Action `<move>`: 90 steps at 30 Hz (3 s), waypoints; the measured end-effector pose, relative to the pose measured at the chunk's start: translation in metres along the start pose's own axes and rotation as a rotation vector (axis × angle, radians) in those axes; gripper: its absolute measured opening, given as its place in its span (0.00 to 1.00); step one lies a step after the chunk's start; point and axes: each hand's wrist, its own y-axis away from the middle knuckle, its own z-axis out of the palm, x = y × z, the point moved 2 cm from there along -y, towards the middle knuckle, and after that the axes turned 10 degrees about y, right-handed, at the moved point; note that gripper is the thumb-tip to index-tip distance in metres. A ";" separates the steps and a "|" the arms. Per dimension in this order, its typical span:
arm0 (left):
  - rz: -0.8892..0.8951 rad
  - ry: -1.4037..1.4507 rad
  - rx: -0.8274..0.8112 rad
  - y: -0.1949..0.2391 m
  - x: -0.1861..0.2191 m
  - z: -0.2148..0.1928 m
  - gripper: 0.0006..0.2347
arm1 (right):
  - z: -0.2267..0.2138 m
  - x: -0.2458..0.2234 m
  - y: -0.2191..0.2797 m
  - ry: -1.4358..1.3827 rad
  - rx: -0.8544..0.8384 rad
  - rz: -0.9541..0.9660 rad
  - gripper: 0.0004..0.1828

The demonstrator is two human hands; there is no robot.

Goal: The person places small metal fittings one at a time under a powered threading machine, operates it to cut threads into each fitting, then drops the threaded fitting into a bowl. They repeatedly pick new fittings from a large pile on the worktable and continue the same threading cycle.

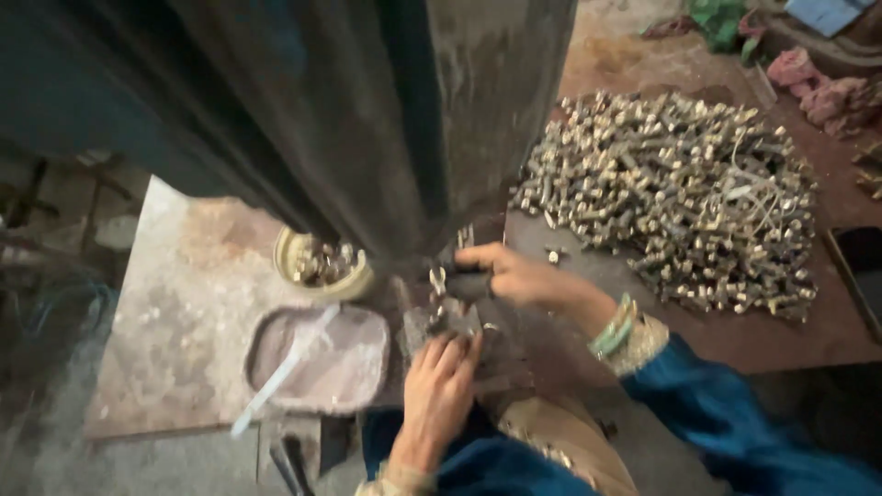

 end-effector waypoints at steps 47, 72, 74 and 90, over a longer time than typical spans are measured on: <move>-1.130 0.812 0.235 0.099 -0.100 -0.072 0.08 | 0.061 0.043 0.015 -0.165 0.455 -0.249 0.25; -0.489 0.368 0.323 0.035 -0.006 -0.002 0.08 | 0.060 0.055 0.008 -0.202 0.461 -0.267 0.27; -0.583 0.389 0.282 0.037 -0.011 -0.001 0.07 | 0.059 0.059 0.008 -0.196 0.496 -0.255 0.24; -0.558 -0.007 -0.004 -0.010 -0.036 0.004 0.09 | 0.067 0.075 0.007 -0.211 0.631 -0.169 0.24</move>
